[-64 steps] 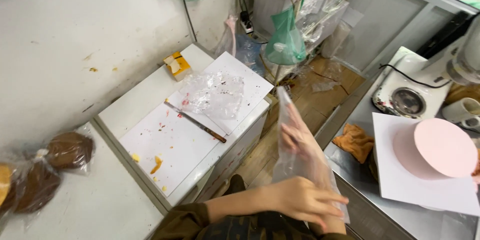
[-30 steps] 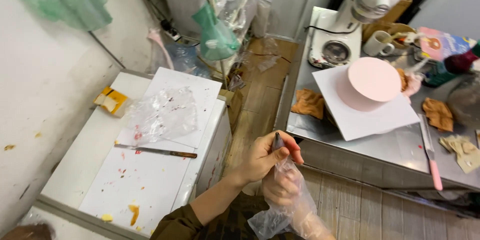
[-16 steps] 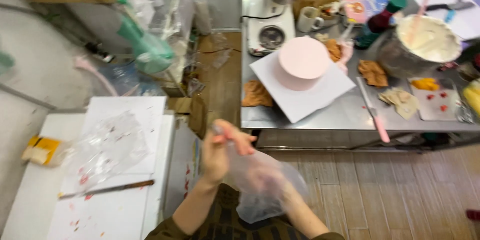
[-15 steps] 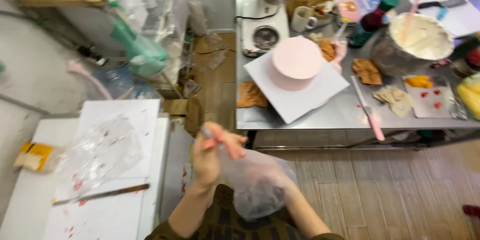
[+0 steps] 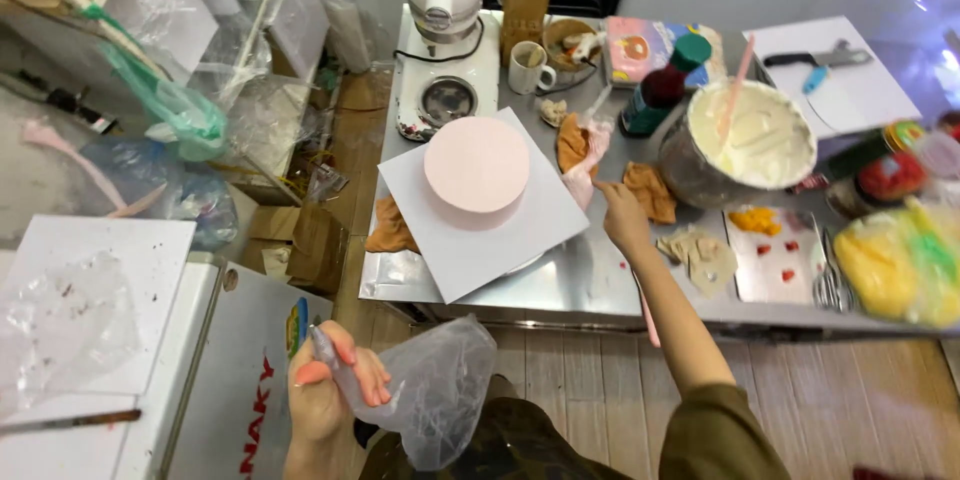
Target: Preparing a piping bag with pink icing and selecting a piping tip.
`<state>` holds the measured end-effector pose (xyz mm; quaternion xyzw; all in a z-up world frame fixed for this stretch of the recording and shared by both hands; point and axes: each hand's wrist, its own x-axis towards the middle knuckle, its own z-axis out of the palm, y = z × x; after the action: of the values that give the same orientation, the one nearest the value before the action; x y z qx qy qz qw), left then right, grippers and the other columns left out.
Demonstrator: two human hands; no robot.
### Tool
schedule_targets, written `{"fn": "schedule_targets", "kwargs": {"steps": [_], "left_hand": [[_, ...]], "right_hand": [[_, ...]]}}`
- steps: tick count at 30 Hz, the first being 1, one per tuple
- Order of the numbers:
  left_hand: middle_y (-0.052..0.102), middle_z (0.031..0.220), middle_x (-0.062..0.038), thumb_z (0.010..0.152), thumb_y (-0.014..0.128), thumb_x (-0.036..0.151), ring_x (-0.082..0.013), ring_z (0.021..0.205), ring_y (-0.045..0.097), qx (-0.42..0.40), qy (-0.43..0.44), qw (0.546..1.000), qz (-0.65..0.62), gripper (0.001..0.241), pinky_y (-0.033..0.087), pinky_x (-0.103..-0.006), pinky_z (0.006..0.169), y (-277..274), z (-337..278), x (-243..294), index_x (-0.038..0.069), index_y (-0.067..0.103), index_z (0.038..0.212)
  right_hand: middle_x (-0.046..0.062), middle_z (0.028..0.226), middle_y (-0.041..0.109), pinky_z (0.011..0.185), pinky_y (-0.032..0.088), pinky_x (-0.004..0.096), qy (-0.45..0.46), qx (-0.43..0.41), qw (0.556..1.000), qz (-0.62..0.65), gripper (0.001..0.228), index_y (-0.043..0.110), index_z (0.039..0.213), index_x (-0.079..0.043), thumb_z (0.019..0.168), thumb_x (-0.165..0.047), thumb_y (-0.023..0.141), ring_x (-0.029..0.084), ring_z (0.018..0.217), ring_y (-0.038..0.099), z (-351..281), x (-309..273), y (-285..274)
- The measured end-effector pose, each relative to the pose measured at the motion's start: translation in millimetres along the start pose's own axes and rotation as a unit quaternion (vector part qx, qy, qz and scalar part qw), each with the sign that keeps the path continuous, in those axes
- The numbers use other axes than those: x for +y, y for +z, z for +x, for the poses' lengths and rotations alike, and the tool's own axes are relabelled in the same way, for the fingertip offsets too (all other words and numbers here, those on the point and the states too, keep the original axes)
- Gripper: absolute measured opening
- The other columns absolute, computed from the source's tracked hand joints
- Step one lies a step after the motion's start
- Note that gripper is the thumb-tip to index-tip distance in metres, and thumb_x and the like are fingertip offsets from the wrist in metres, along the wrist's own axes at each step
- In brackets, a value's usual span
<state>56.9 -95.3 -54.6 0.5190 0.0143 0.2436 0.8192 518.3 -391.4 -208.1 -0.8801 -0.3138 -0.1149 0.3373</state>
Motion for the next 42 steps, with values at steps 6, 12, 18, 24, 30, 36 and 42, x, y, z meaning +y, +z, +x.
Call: {"fn": "schedule_targets", "kwargs": {"steps": [6, 12, 18, 24, 30, 36, 42], "left_hand": [[0.059, 0.051, -0.011, 0.094, 0.041, 0.068, -0.0256, 0.047, 0.062, 0.151, 0.010, 0.988, 0.025, 0.063, 0.055, -0.0404, 0.060, 29, -35, -32, 0.005, 0.046, 0.092], [0.061, 0.050, -0.012, 0.092, 0.044, 0.068, -0.0281, 0.046, 0.064, 0.222, 0.014, 0.974, 0.044, 0.065, 0.055, -0.0426, 0.059, 40, -51, -43, 0.004, 0.050, 0.091], [0.063, 0.065, -0.010, 0.103, 0.060, 0.052, -0.0220, 0.056, 0.066, 0.090, -0.045, 0.994, 0.046, 0.049, 0.060, -0.0393, 0.071, 65, -19, -52, 0.006, 0.053, 0.087], [0.059, 0.067, -0.005, 0.083, 0.075, 0.002, -0.0075, 0.048, 0.053, 0.029, -0.139, 0.987, 0.078, 0.014, 0.038, -0.0218, 0.037, 109, 37, -82, 0.000, 0.062, 0.086], [0.070, 0.085, -0.010, 0.099, 0.066, 0.017, -0.0087, 0.049, 0.055, -0.029, -0.199, 0.979, 0.044, 0.024, 0.046, -0.0233, 0.050, 164, 98, -119, -0.004, 0.070, 0.110], [0.074, 0.109, -0.005, 0.097, 0.067, 0.024, -0.0049, 0.059, 0.055, -0.196, -0.210, 0.956, 0.060, 0.033, 0.048, -0.0205, 0.056, 204, 99, -149, 0.004, 0.070, 0.124], [0.073, 0.093, -0.006, 0.096, 0.075, 0.014, -0.0092, 0.065, 0.062, -0.263, -0.153, 0.937, 0.170, 0.015, 0.052, -0.0258, 0.053, 202, 79, -143, 0.001, 0.079, 0.101]], "right_hand": [[0.016, 0.146, 0.056, 0.106, 0.037, 0.054, -0.266, -0.075, 0.932, -0.234, 0.061, 0.054, 0.141, -0.020, 0.082, -0.010, 0.061, 0.032, 0.135, 0.048, 75, 88, 94], [0.000, 0.136, 0.062, 0.127, 0.022, 0.055, -0.295, -0.223, 0.863, -0.345, 0.036, 0.056, 0.128, -0.019, 0.093, -0.021, 0.063, 0.022, 0.144, 0.045, 108, 102, 115], [0.008, 0.110, 0.072, 0.123, 0.028, 0.059, -0.161, -0.394, 0.797, -0.429, 0.062, 0.055, 0.123, -0.015, 0.074, -0.042, 0.081, 0.025, 0.102, 0.073, 99, 37, 10], [0.021, 0.098, 0.073, 0.075, 0.057, 0.051, 0.060, -0.243, 0.917, -0.310, 0.075, 0.056, 0.117, -0.006, 0.070, -0.060, 0.080, 0.040, 0.087, 0.072, 31, 19, -134], [0.021, 0.079, 0.067, 0.062, 0.047, 0.046, 0.352, -0.160, 0.922, 0.014, 0.059, 0.064, 0.122, -0.004, 0.089, -0.052, 0.069, 0.030, 0.070, 0.063, -108, -66, -242], [0.009, 0.107, 0.073, 0.089, 0.050, 0.029, 0.290, -0.049, 0.923, 0.250, 0.044, 0.063, 0.125, -0.002, 0.095, -0.033, 0.063, 0.014, 0.100, 0.064, -230, -150, -227], [0.008, 0.113, 0.072, 0.093, 0.049, 0.028, 0.333, 0.015, 0.887, 0.320, 0.042, 0.061, 0.130, -0.001, 0.098, -0.029, 0.058, 0.015, 0.105, 0.063, -301, -183, -200]]}}
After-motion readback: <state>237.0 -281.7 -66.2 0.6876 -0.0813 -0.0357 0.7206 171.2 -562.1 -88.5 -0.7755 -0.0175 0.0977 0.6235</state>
